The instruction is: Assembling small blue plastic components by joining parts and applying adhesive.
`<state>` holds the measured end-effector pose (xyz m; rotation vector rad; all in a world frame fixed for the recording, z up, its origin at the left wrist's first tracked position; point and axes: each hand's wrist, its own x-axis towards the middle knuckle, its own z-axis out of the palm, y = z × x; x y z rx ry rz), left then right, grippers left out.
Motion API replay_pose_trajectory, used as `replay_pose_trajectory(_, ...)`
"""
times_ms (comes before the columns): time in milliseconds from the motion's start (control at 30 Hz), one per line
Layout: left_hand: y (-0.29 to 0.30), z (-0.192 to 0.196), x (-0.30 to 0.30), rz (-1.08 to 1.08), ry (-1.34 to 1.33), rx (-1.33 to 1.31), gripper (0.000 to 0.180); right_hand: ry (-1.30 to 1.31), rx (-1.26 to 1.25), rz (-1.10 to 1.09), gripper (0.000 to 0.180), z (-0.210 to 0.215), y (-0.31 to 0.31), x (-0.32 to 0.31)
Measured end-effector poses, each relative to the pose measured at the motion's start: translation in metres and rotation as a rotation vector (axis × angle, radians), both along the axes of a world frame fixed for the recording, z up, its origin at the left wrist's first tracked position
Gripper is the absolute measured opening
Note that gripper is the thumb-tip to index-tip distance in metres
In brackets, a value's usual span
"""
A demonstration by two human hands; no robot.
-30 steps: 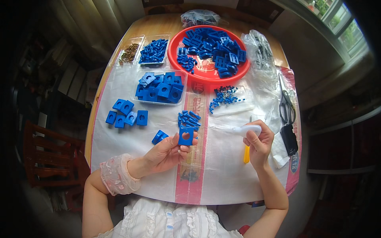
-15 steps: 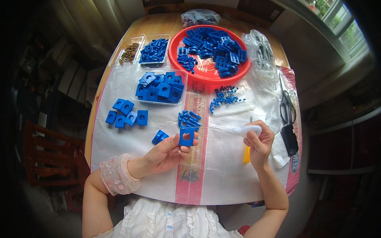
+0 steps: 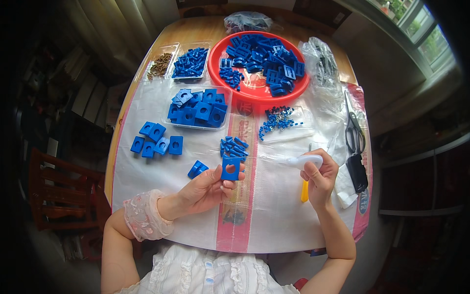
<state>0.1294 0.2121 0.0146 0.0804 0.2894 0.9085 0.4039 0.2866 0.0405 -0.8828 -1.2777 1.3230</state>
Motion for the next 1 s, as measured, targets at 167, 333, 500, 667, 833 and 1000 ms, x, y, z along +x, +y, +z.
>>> replay_pose_trajectory(167, -0.0001, 0.0005, -0.0001, -0.003, 0.002, 0.006, 0.056, 0.044, -0.026, 0.032, 0.024, -0.0012, -0.0001, 0.0040)
replay_pose_trajectory(333, -0.0003, -0.0003, 0.0002, -0.003, 0.010, 0.006, 0.056, -0.007, -0.003, 0.004, 0.028, 0.0006, -0.0007, 0.0000)
replay_pose_trajectory(500, 0.0003, 0.0003, 0.0003, -0.004, 0.005, 0.017, 0.056, 0.028, -0.028, 0.024, 0.024, 0.0004, -0.0006, 0.0034)
replay_pose_trajectory(667, 0.0003, -0.0003, 0.0000, -0.005, -0.005, 0.012, 0.056, 0.042, -0.015, 0.024, 0.024, -0.0011, 0.0005, 0.0048)
replay_pose_trajectory(833, -0.0003, -0.0008, -0.0009, 0.001, 0.002, -0.014, 0.056, 0.046, -0.020, 0.023, 0.024, -0.0008, 0.0009, 0.0061)
replay_pose_trajectory(1000, 0.0004, -0.0002, -0.0005, -0.004, -0.002, -0.002, 0.056, 0.030, 0.006, 0.001, 0.025, 0.0008, -0.0005, 0.0039)
